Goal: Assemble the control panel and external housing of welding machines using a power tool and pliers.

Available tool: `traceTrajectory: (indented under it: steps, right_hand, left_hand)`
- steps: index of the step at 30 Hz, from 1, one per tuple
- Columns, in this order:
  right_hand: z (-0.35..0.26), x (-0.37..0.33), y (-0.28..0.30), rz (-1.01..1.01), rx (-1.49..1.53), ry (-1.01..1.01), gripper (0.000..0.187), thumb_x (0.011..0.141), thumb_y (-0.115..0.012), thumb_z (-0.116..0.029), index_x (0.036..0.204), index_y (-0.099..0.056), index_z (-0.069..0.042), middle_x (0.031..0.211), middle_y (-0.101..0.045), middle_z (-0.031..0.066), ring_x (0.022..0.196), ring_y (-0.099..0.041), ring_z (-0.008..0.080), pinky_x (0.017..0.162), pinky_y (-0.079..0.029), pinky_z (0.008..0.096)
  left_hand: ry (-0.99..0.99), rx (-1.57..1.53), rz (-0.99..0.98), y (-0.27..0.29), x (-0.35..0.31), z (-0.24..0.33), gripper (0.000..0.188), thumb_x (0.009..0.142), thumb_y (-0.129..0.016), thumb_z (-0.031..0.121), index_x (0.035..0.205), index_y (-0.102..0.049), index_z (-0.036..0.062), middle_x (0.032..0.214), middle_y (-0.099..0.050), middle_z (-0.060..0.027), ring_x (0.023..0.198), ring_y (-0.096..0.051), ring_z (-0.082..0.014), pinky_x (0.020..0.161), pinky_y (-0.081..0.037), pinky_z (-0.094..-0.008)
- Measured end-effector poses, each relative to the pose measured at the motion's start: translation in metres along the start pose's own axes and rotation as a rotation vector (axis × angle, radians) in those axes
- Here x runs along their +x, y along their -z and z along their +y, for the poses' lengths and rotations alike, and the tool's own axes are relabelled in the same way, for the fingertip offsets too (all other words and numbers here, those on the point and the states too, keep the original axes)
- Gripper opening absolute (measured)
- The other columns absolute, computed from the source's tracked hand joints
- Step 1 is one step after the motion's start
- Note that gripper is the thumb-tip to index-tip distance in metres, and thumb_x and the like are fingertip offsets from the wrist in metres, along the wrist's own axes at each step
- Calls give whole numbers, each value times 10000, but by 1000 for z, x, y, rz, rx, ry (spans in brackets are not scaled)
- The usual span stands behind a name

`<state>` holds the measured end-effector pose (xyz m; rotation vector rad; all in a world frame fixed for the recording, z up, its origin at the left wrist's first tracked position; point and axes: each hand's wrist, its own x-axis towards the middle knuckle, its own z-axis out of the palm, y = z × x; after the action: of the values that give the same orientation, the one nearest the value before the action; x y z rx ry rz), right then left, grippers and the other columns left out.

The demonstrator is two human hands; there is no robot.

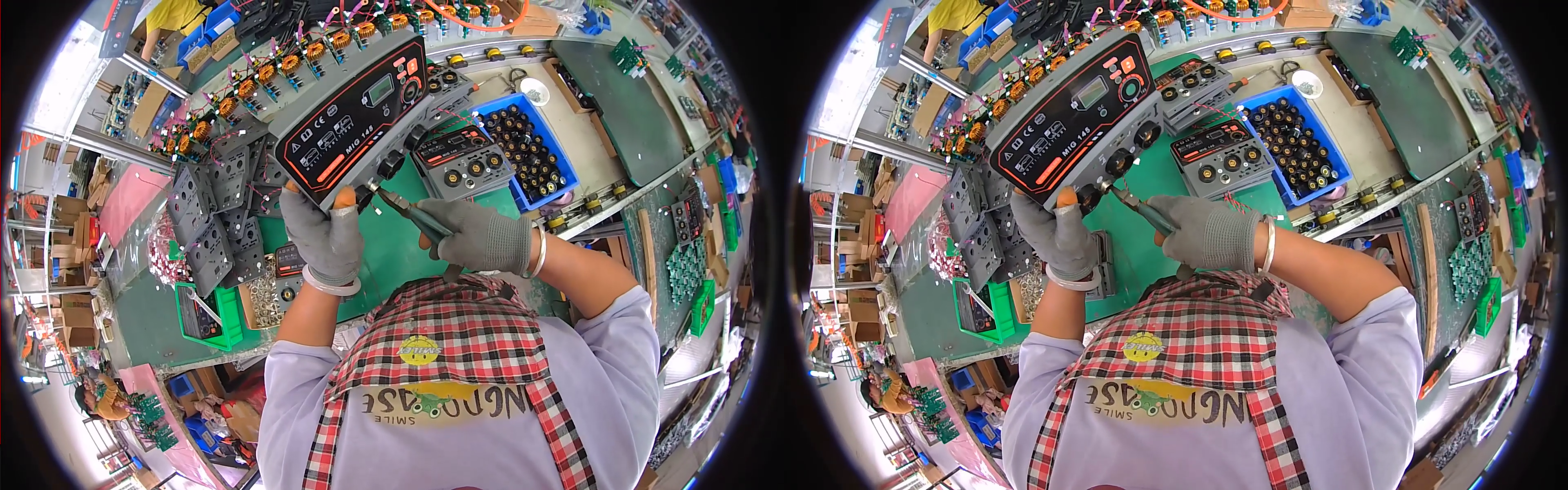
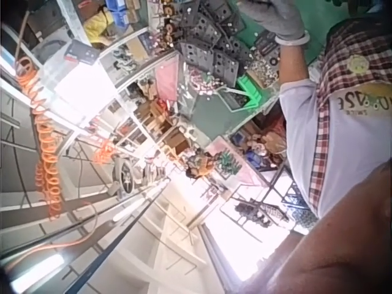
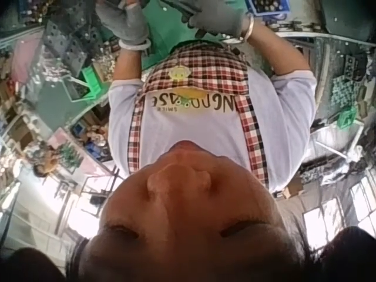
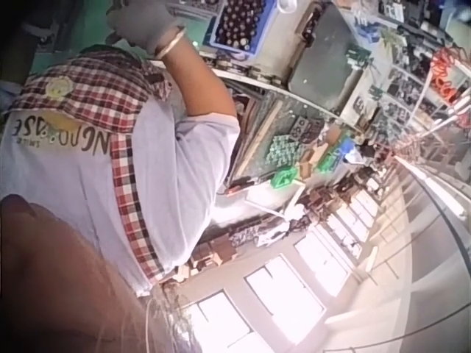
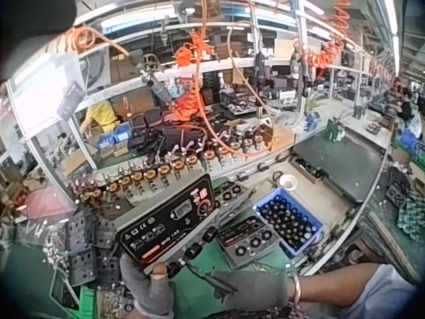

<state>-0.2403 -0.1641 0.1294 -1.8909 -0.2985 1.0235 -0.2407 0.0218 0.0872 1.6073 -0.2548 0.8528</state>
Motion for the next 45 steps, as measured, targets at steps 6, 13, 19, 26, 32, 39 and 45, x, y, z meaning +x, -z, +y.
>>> traceTrajectory:
  steps: [6,13,19,26,32,39,45]
  right_hand:
    - [-3,1,-3,-86,161,-35,551,656,-408,3,1205,-380,-29,878,-495,75,812,-541,161,643,-555,284]
    - [-1,9,-5,-165,354,-30,636,618,-405,-1,1251,-348,-25,902,-484,73,820,-526,169,680,-556,294]
    - [6,20,-7,-209,465,-30,573,669,-426,19,1236,-355,-17,896,-482,74,802,-536,161,658,-559,275]
    - [9,30,-5,-236,481,11,642,642,-411,5,1275,-316,-37,921,-487,95,849,-530,171,667,-549,286]
    - [48,57,-11,223,-389,203,592,683,-451,-40,1262,-327,-40,926,-519,121,841,-564,183,673,-508,307]
    - [117,33,-6,42,117,-141,596,698,-483,-109,1273,-329,-86,989,-546,143,832,-577,258,736,-457,340]
    - [140,29,-9,177,209,-99,540,693,-488,-104,1220,-378,-59,972,-551,134,864,-553,242,774,-440,312]
  left_hand:
    - [38,-53,-24,5,-1,0,400,784,-616,241,1039,-431,-5,918,-542,-73,800,-499,-116,738,-410,-252]
    - [90,-151,-24,10,-6,-5,385,808,-592,200,1079,-417,-10,928,-542,-64,807,-500,-102,741,-413,-250]
    - [87,-61,-12,15,-11,-18,385,809,-596,221,1066,-418,-4,919,-531,-49,776,-484,-91,718,-406,-232]
    - [69,-46,26,14,-9,-27,398,808,-593,256,1057,-421,-1,919,-526,-47,786,-482,-98,722,-398,-229]
    - [427,28,196,12,2,-69,266,780,-430,77,1029,-476,-2,931,-544,-84,809,-530,-148,723,-437,-279]
    - [1047,-523,253,45,15,-244,296,795,-498,127,1072,-485,22,916,-562,-92,749,-581,-189,646,-490,-305]
    - [1052,-368,198,18,35,-289,277,795,-501,126,1047,-497,11,885,-567,-91,736,-577,-187,609,-472,-300]
